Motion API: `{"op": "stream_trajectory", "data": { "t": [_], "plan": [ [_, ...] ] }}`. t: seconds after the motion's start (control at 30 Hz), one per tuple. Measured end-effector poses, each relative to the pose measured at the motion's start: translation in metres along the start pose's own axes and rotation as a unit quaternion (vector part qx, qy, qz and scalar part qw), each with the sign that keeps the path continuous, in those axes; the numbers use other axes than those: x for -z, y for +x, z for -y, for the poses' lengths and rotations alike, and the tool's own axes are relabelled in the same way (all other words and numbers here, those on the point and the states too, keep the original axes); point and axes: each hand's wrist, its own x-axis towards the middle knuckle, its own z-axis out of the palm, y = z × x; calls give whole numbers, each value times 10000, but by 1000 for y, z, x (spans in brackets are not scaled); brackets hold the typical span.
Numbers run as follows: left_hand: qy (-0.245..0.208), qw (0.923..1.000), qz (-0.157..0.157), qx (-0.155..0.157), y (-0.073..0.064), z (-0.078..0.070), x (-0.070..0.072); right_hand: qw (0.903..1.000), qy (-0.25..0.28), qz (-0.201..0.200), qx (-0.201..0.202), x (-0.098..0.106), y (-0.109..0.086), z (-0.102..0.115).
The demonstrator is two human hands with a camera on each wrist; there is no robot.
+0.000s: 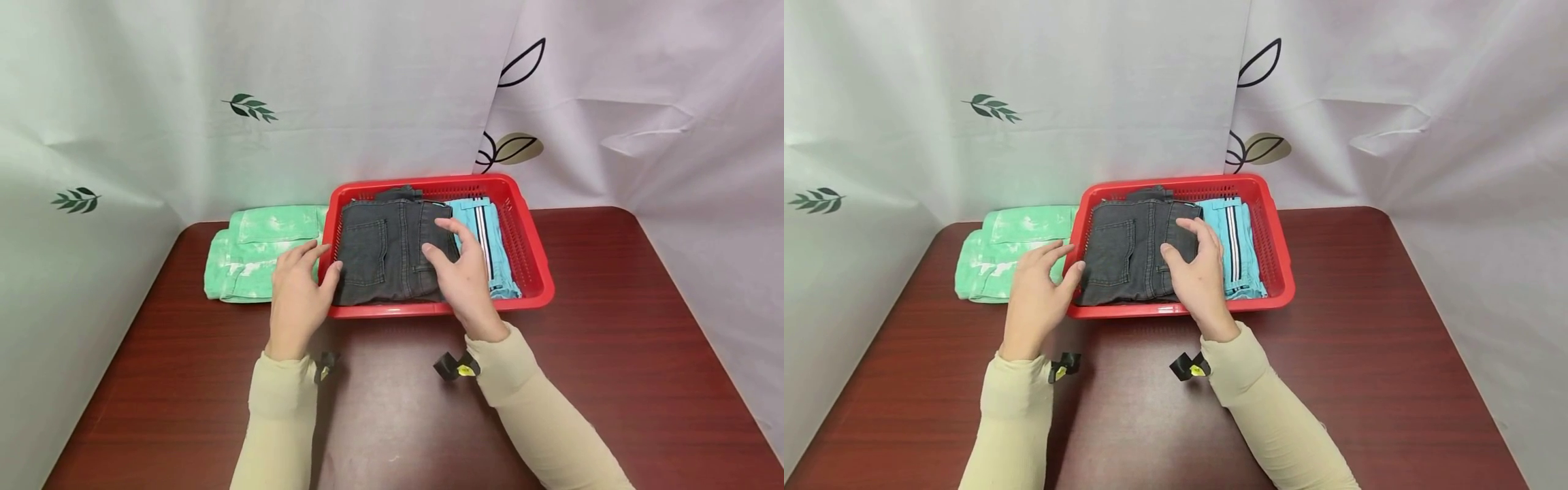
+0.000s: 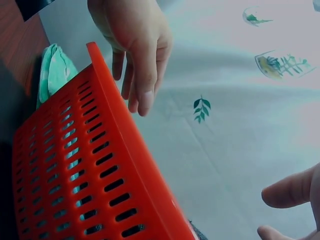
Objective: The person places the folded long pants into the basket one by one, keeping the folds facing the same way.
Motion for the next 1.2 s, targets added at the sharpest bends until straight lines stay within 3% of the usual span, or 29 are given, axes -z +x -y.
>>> {"op": "stream_trajectory", "data": {
  "t": [0.17, 0.33, 0.63, 1.1, 1.2],
  "plan": [
    [8, 10000, -40, 61, 0, 4, 4, 9985, -235, -201, 447, -2, -3, 0],
    [16, 9999, -132, 103, 1, 12, 8, 9961, 127, -225, 846, -5, -5, 0],
    [52, 9992, -238, 307, 2, 28, 17, 9923, 490, 91, 1133, -9, -8, 0],
    [268, 9959, -127, 856, 1, 46, 31, 9863, 529, 476, 1487, -20, -16, -1],
    [337, 9945, -103, 982, 2, 51, 33, 9829, 477, 485, 1712, -23, -18, -1]
  ]
}}
